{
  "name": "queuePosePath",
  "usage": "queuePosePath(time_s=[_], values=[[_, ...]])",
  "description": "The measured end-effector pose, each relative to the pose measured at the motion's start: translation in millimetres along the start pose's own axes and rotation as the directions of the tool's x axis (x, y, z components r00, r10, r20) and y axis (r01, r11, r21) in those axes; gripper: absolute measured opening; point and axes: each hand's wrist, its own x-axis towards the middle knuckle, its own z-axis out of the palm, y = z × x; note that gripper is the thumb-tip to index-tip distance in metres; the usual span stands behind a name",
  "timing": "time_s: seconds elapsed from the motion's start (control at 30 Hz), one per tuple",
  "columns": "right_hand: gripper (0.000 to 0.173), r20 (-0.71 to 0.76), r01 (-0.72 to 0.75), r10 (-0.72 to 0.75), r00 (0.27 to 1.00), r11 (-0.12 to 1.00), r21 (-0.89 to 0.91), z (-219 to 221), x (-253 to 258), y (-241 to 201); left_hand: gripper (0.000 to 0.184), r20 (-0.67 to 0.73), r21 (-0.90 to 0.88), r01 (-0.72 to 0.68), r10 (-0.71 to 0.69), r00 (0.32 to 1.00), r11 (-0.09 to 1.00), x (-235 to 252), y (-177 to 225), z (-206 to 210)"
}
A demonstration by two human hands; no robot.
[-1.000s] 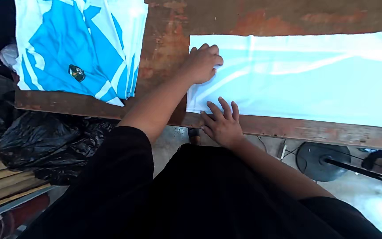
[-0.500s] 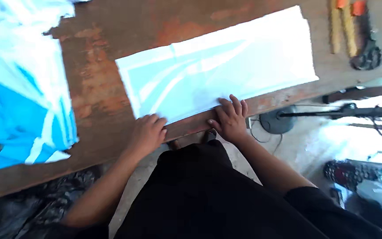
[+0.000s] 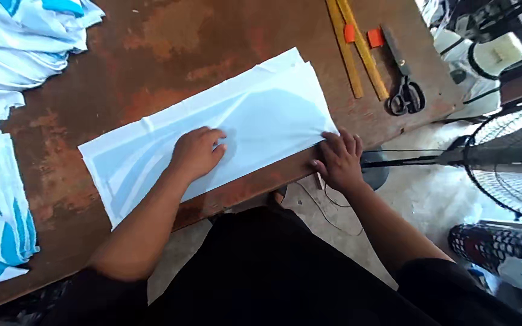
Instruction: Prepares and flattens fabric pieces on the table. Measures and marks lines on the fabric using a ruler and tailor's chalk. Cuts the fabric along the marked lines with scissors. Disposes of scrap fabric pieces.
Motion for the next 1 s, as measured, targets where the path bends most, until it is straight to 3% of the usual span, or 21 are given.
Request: queuePosePath(time_s=[0.13, 0.3, 0.53, 0.8, 1.0], values=[[0.074, 0.008, 0.104, -0.105, 0.994, 0.992, 0.065, -4.5, -0.9, 37.0, 0.032, -0.015, 0.061, -0.090, 0.091, 0.996, 0.994, 130.9, 61.1, 11.9], [0.066, 0.055, 0.221, -0.229, 0.972, 0.968, 0.121, -11.0, 3.9, 75.3, 0.031, 0.002, 0.144, -0.004, 0.003, 1.000, 0.990, 230.7, 100.0, 26.4], [0.056, 0.085, 0.366, -0.384, 0.919, 0.914, 0.173, -17.0, 17.8, 105.8, 0.029, 0.002, 0.098, 0.096, -0.096, 0.995, 0.991, 279.2, 111.4, 17.5], [0.053, 0.010, 0.370, -0.379, 0.925, 0.909, 0.191, -11.8, 18.7, 107.0, 0.034, -0.061, 0.045, 0.208, -0.205, 0.977, 0.977, 288.4, 110.6, 18.9], [0.049, 0.000, 0.352, -0.359, 0.933, 0.916, 0.193, -11.6, 18.3, 105.3, 0.027, -0.090, -0.006, 0.254, -0.254, 0.963, 0.967, 298.1, 102.0, 19.3]])
